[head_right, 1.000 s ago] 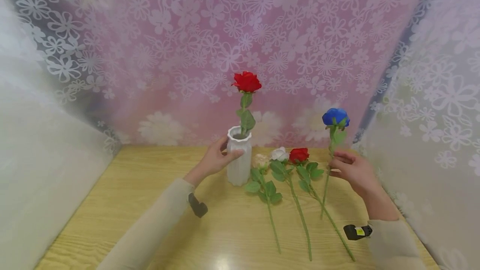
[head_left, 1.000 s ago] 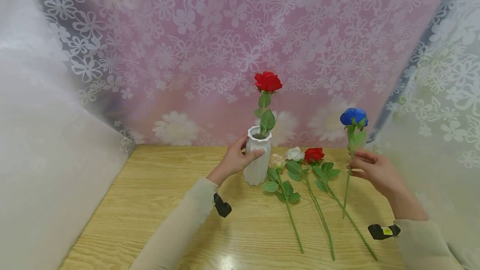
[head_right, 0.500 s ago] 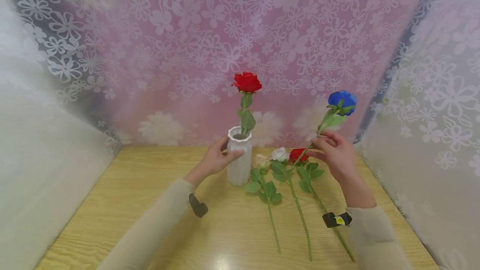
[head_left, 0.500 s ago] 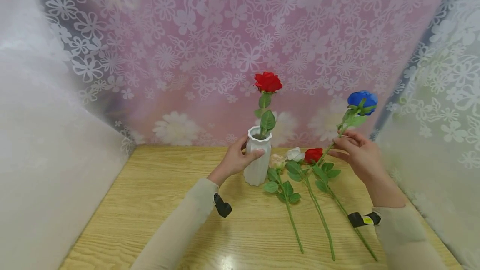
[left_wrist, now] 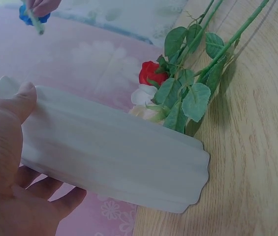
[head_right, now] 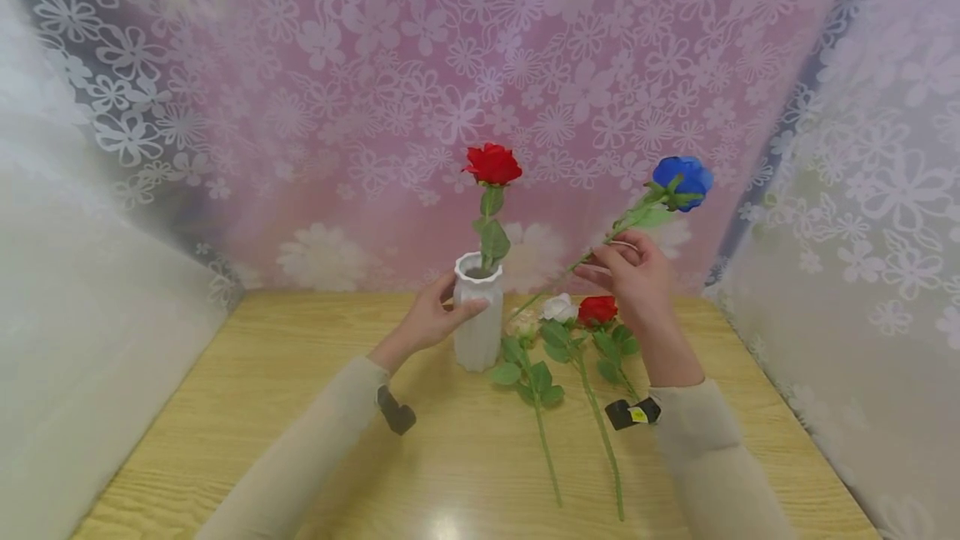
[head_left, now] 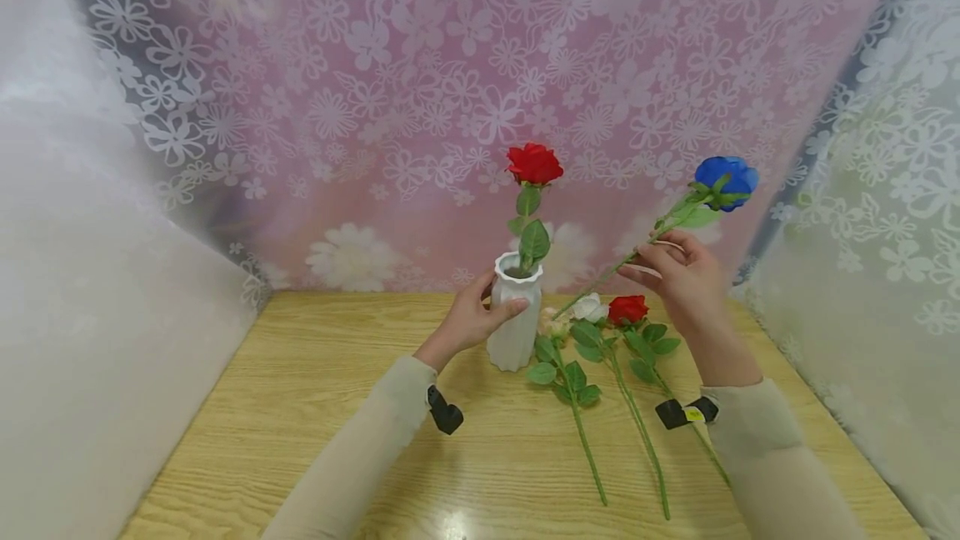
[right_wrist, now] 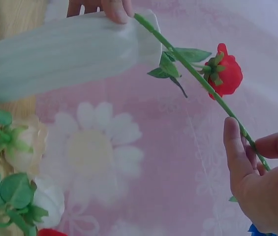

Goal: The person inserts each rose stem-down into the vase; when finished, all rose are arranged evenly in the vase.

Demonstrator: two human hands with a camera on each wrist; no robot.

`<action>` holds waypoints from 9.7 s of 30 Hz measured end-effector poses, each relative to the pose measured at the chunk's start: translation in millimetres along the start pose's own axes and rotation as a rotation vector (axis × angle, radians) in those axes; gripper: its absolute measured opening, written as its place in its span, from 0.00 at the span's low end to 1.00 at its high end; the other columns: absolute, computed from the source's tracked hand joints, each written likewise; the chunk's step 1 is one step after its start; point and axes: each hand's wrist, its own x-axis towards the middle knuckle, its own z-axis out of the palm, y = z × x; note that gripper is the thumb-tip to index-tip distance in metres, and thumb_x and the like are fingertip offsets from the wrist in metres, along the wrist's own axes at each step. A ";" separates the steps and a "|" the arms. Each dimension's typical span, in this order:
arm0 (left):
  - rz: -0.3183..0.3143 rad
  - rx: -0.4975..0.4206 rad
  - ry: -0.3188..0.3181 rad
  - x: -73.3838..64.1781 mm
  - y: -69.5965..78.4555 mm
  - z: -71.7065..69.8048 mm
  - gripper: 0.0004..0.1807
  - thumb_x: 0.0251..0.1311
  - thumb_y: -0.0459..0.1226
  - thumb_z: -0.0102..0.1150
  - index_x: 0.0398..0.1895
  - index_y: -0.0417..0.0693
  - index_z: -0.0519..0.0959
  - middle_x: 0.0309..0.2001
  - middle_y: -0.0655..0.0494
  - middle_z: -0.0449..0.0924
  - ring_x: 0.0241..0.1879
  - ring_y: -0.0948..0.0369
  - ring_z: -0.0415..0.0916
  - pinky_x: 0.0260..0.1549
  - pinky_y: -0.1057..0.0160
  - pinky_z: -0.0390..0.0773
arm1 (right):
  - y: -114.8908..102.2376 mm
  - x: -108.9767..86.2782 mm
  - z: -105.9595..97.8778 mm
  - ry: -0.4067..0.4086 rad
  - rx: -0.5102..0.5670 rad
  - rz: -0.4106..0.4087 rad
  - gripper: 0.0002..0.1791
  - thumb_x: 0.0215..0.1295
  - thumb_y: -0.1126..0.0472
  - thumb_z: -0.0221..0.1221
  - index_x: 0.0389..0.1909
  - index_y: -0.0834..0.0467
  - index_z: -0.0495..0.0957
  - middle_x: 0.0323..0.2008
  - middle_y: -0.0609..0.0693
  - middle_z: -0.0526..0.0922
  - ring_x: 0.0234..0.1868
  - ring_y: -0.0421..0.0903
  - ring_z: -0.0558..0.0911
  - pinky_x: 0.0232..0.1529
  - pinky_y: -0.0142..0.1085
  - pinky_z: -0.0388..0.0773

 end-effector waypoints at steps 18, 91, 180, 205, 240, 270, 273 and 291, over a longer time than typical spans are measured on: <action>-0.001 0.011 0.000 0.3 1.2 -1.4 0.40 0.73 0.44 0.66 0.84 0.60 0.59 0.72 0.49 0.74 0.69 0.49 0.76 0.62 0.48 0.83 | 4.3 19.3 41.3 0.161 0.109 -0.049 0.14 0.73 0.74 0.61 0.49 0.65 0.66 0.33 0.53 0.81 0.36 0.49 0.88 0.45 0.44 0.90; -0.006 -0.021 0.015 -1.2 2.0 2.2 0.41 0.74 0.44 0.64 0.85 0.62 0.57 0.74 0.49 0.72 0.71 0.49 0.74 0.65 0.44 0.80 | 85.8 24.7 97.0 0.095 -0.810 -0.162 0.22 0.76 0.52 0.62 0.28 0.64 0.88 0.14 0.40 0.67 0.16 0.39 0.64 0.18 0.32 0.58; -0.023 -0.014 0.013 -2.5 -2.7 1.4 0.43 0.73 0.45 0.65 0.85 0.64 0.54 0.76 0.50 0.70 0.72 0.48 0.73 0.67 0.44 0.78 | 67.9 -45.0 -143.6 0.064 -0.614 0.157 0.11 0.77 0.57 0.63 0.56 0.42 0.81 0.40 0.28 0.87 0.37 0.31 0.88 0.37 0.29 0.87; -0.031 -0.008 -0.002 -0.7 -1.6 0.5 0.42 0.73 0.49 0.65 0.85 0.64 0.56 0.77 0.54 0.70 0.73 0.52 0.73 0.68 0.46 0.78 | 92.6 -81.9 -192.3 -0.106 -0.707 0.383 0.33 0.79 0.58 0.61 0.71 0.78 0.65 0.46 0.39 0.88 0.43 0.44 0.91 0.46 0.38 0.90; -0.100 0.000 -0.017 1.8 -1.7 -3.7 0.49 0.71 0.50 0.67 0.87 0.62 0.49 0.80 0.49 0.63 0.76 0.44 0.68 0.63 0.42 0.81 | 92.7 -78.9 -169.5 -0.273 -1.024 0.396 0.27 0.69 0.61 0.68 0.61 0.76 0.76 0.41 0.58 0.89 0.32 0.42 0.87 0.33 0.38 0.88; -0.121 -0.040 -0.058 7.7 -2.0 -7.3 0.50 0.70 0.46 0.68 0.87 0.65 0.47 0.79 0.51 0.63 0.76 0.45 0.68 0.69 0.41 0.76 | 69.5 -70.6 -151.8 -0.279 -0.981 0.308 0.27 0.80 0.62 0.57 0.68 0.80 0.69 0.52 0.71 0.84 0.40 0.45 0.89 0.41 0.39 0.89; -0.116 -0.043 -0.055 7.9 -2.4 -6.6 0.50 0.70 0.45 0.68 0.87 0.64 0.48 0.80 0.51 0.63 0.76 0.45 0.68 0.68 0.40 0.76 | 64.0 -64.7 -143.2 -0.248 -0.941 0.272 0.28 0.80 0.61 0.58 0.68 0.78 0.69 0.48 0.64 0.86 0.40 0.41 0.88 0.41 0.39 0.89; -0.108 -0.061 -0.050 6.0 0.3 -6.3 0.49 0.71 0.44 0.67 0.87 0.65 0.48 0.80 0.49 0.62 0.77 0.43 0.67 0.68 0.39 0.76 | 2.6 -32.5 -44.9 -0.161 -0.479 -0.066 0.14 0.76 0.66 0.62 0.59 0.55 0.78 0.45 0.44 0.84 0.41 0.40 0.87 0.40 0.34 0.89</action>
